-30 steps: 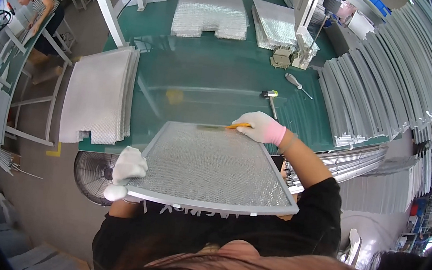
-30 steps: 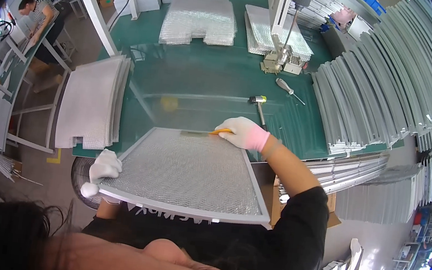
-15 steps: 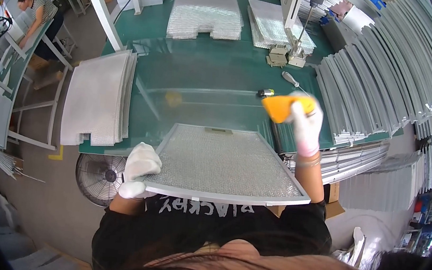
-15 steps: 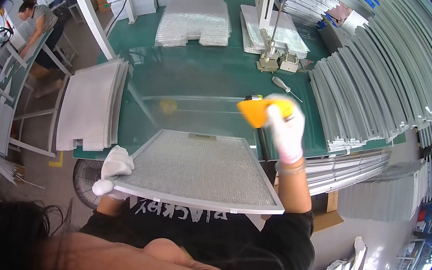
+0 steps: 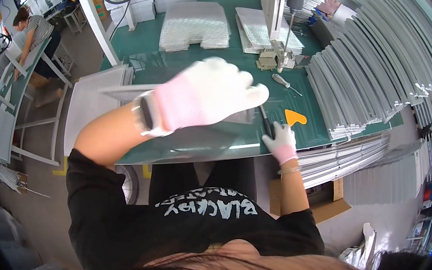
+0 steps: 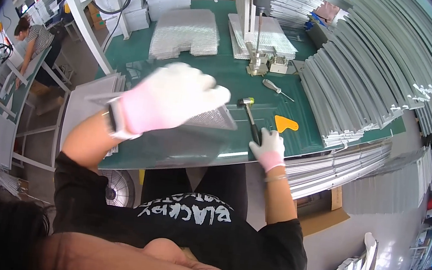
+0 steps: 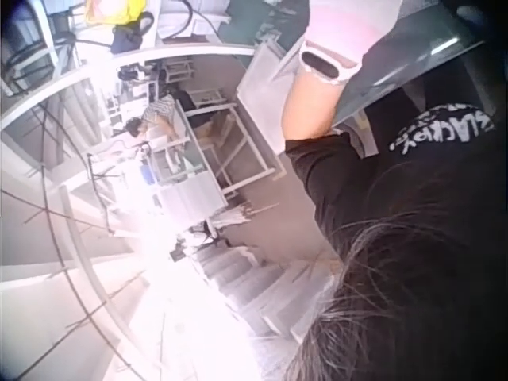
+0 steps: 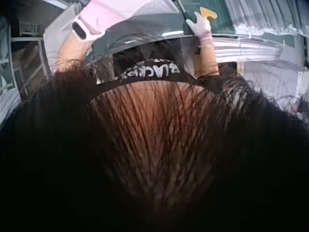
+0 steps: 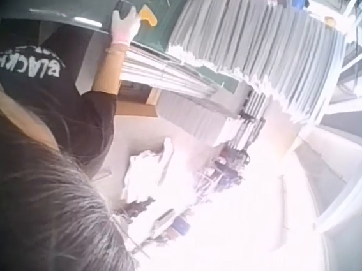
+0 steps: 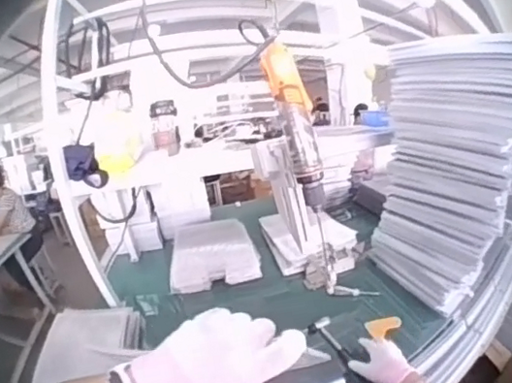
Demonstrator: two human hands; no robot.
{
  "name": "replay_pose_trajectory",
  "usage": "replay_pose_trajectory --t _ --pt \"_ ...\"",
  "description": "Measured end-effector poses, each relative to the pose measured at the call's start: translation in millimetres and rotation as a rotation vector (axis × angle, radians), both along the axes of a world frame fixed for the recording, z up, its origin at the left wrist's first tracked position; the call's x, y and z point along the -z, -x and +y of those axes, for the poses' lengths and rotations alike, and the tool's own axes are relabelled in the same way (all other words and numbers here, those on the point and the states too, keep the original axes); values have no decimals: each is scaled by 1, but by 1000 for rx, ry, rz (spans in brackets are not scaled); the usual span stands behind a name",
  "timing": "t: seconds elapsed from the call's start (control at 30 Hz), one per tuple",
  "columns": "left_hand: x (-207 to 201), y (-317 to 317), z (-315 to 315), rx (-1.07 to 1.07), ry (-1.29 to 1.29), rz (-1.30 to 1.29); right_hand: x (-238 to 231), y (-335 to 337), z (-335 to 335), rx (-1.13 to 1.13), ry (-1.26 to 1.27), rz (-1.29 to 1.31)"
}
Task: Assemble a metal frame around a mesh filter and secure it using a drill and hammer.
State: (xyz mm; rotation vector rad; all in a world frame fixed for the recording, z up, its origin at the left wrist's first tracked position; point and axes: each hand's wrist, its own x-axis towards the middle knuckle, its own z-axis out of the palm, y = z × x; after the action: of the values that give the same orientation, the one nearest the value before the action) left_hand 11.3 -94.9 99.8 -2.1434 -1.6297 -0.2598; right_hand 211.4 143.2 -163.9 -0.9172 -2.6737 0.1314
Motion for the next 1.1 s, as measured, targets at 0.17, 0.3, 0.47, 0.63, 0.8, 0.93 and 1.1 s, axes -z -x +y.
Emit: replay_pose_trajectory --t 0.17,0.3,0.47,0.63,0.8,0.93,1.1 --pt "41 22 58 7 151 84 18 15 -10 92 -68 -114" --pt "44 24 58 -62 17 53 13 5 -6 69 940 518" --pt "87 14 58 -179 -499 -208 -13 -2 -52 -50 847 998" --pt "96 -14 61 -323 -663 -295 -58 -22 -41 -95 711 1022" --pt "102 -6 54 -334 -584 -281 -156 -64 -27 -361 401 670" --pt "107 5 56 -327 -532 -191 -220 -76 -33 -506 112 664" --pt "112 16 60 -280 -504 -143 -205 -57 -38 -589 -124 469"
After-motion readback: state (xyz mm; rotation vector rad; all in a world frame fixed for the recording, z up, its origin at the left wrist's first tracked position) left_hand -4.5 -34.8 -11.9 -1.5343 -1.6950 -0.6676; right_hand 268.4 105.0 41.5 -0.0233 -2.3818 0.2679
